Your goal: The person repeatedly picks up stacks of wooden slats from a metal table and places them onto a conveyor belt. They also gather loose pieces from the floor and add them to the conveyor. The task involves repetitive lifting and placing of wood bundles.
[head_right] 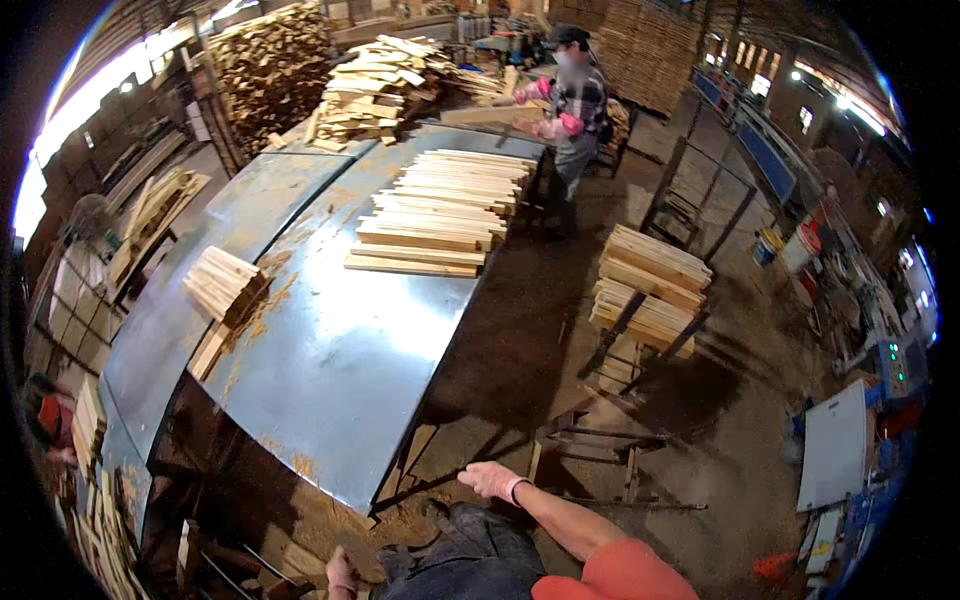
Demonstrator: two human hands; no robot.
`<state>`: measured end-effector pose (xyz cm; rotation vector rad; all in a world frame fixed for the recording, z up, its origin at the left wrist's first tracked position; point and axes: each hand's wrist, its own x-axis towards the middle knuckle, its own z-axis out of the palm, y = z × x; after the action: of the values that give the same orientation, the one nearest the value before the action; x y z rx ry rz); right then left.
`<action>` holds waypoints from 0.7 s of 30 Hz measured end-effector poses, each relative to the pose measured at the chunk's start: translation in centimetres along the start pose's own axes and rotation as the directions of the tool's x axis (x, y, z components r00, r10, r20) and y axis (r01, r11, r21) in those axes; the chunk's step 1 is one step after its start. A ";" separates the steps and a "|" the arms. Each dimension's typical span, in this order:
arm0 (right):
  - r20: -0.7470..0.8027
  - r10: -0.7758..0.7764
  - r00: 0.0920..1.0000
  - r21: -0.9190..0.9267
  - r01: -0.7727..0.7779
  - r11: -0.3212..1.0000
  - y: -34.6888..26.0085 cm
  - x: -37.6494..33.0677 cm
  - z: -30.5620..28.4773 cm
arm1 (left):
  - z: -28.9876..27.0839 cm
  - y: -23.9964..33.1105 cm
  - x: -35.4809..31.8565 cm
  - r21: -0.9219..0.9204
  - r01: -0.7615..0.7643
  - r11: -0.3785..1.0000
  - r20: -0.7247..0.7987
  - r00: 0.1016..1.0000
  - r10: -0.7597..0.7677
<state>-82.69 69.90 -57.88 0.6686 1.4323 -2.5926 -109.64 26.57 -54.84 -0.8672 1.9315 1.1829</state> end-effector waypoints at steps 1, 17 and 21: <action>0.015 -0.006 1.000 -0.058 0.007 0.998 -0.7 0.9 -0.3 | 1.0 2.8 1.2 0.010 -0.097 0.995 0.052 0.994 0.097; -0.561 0.014 0.828 0.352 0.223 0.909 -31.5 14.9 -21.2 | 40.8 35.8 -5.2 0.235 -0.566 0.790 0.465 0.779 0.420; -0.710 -0.114 0.695 0.096 0.256 0.962 -42.6 22.2 -33.7 | 52.6 40.2 0.7 0.571 -0.556 0.604 0.357 0.831 0.428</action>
<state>-104.33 123.78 -49.59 1.7895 1.4638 -2.7846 -131.58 89.07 -55.22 0.1848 2.2664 0.7024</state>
